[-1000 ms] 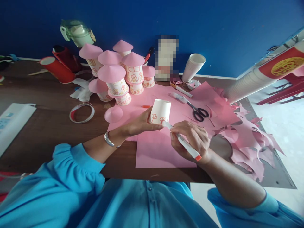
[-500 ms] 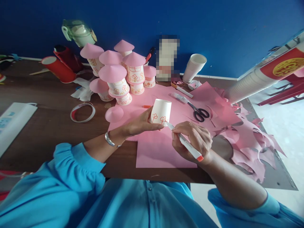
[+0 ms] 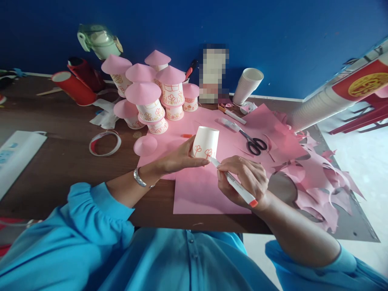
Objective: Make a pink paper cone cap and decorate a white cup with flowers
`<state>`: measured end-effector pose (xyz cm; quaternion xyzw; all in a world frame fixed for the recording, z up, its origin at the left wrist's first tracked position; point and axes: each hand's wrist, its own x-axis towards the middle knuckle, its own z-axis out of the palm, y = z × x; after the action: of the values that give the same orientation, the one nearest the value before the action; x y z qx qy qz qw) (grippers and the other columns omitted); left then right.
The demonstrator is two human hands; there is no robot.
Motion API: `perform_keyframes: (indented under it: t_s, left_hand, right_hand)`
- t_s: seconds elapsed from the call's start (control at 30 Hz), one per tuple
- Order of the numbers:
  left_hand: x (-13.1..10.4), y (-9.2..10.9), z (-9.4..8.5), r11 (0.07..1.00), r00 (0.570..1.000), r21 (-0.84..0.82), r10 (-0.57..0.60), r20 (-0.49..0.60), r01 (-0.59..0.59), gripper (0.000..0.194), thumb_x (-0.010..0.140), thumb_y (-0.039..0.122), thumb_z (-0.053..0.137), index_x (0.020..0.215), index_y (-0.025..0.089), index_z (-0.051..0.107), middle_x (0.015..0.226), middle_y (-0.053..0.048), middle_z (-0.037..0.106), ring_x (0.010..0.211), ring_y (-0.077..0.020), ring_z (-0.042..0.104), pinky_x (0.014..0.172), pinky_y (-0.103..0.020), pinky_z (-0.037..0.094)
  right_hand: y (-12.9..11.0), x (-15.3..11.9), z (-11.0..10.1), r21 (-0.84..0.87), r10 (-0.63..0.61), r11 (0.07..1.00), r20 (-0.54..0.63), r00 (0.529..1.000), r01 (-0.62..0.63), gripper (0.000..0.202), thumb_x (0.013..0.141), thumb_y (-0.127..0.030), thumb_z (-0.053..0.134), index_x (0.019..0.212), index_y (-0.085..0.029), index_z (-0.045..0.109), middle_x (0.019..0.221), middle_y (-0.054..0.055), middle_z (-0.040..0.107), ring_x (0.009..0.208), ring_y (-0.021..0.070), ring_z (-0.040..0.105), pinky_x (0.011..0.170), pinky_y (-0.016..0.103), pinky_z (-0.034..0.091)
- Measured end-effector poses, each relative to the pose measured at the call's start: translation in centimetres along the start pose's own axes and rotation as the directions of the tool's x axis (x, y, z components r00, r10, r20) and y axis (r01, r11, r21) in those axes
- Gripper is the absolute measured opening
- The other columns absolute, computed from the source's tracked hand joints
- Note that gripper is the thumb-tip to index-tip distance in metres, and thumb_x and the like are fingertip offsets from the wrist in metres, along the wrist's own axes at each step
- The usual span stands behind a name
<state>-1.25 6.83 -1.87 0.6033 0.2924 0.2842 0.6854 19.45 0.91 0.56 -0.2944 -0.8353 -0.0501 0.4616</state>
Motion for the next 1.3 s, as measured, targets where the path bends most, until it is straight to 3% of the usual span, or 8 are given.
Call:
perform_keyframes:
  t_s: [0.17, 0.37, 0.6, 0.73, 0.93, 1.07, 1.3]
  left_hand:
    - [0.0, -0.17, -0.11, 1.0, 1.0, 0.026, -0.012, -0.015, 0.013, 0.054, 0.078, 0.045, 0.085, 0.114, 0.019, 0.055, 0.101, -0.005, 0.062, 0.091, -0.0187, 0.058, 0.075, -0.03, 0.048]
    - [-0.15, -0.43, -0.3, 1.0, 1.0, 0.021, 0.002, -0.011, -0.001, 0.054, 0.079, 0.046, 0.084, 0.117, 0.02, 0.055, 0.104, -0.005, 0.062, 0.093, -0.0196, 0.058, 0.077, -0.031, 0.049]
    - [-0.29, -0.26, -0.22, 0.999, 0.999, -0.035, -0.013, -0.031, 0.012, 0.049, 0.078, 0.042, 0.085, 0.113, 0.02, 0.058, 0.098, -0.003, 0.064, 0.088, -0.0179, 0.06, 0.075, -0.03, 0.049]
    - [-0.38, -0.24, -0.16, 0.99, 0.998, -0.132, -0.052, -0.038, 0.047, 0.048, 0.08, 0.037, 0.085, 0.117, 0.021, 0.059, 0.101, -0.004, 0.065, 0.092, -0.0189, 0.062, 0.077, -0.031, 0.051]
    - [-0.03, -0.22, 0.06, 0.981, 0.999, -0.19, 0.033, -0.022, -0.036, 0.038, 0.088, 0.033, 0.078, 0.12, 0.023, 0.061, 0.111, -0.007, 0.068, 0.1, -0.0203, 0.065, 0.091, -0.035, 0.055]
    - [-0.04, -0.66, -0.09, 0.976, 0.999, -0.216, 0.043, 0.009, -0.04, 0.032, 0.09, 0.033, 0.075, 0.117, 0.023, 0.063, 0.124, -0.008, 0.065, 0.109, -0.0222, 0.064, 0.097, -0.038, 0.054]
    - [-0.25, -0.62, -0.32, 0.989, 0.999, -0.147, 0.015, 0.039, -0.009, 0.048, 0.083, 0.032, 0.083, 0.122, 0.022, 0.058, 0.11, -0.004, 0.065, 0.103, -0.0201, 0.061, 0.089, -0.033, 0.05]
  right_hand:
    - [0.03, 0.09, -0.01, 0.03, -0.011, 0.999, 0.01, 1.0, 0.011, 0.02, 0.086, -0.004, 0.061, 0.099, -0.019, 0.06, 0.073, 0.001, 0.07, 0.061, 0.0145, 0.069, 0.057, 0.025, 0.059]
    - [0.22, -0.11, 0.1, 0.093, -0.06, 0.993, -0.119, 0.991, 0.071, 0.019, 0.086, -0.006, 0.062, 0.101, -0.018, 0.062, 0.073, 0.001, 0.069, 0.06, 0.0157, 0.07, 0.055, 0.027, 0.061]
    - [0.27, 0.0, -0.15, 0.08, -0.056, 0.995, -0.089, 0.994, 0.063, 0.018, 0.09, -0.009, 0.062, 0.106, -0.018, 0.063, 0.075, 0.002, 0.07, 0.063, 0.0168, 0.071, 0.056, 0.028, 0.061]
    - [0.39, -0.4, -0.46, 0.021, 0.004, 1.0, -0.089, 0.996, -0.002, 0.021, 0.093, -0.015, 0.064, 0.113, -0.018, 0.062, 0.084, 0.006, 0.072, 0.072, 0.0202, 0.074, 0.057, 0.03, 0.061]
    - [0.65, -0.69, -0.37, -0.006, 0.081, 0.997, -0.084, 0.993, -0.082, 0.024, 0.095, -0.016, 0.064, 0.117, -0.022, 0.06, 0.092, 0.007, 0.075, 0.084, 0.0222, 0.077, 0.065, 0.033, 0.064]
    - [0.68, -0.58, -0.05, 0.013, 0.061, 0.998, -0.063, 0.996, -0.06, 0.02, 0.095, -0.016, 0.064, 0.115, -0.019, 0.061, 0.093, 0.008, 0.074, 0.082, 0.0209, 0.076, 0.063, 0.031, 0.064]
    - [0.5, -0.5, 0.03, 0.066, -0.021, 0.998, -0.041, 0.999, 0.024, 0.015, 0.096, -0.016, 0.064, 0.112, -0.014, 0.062, 0.093, 0.011, 0.074, 0.082, 0.0197, 0.076, 0.064, 0.029, 0.064]
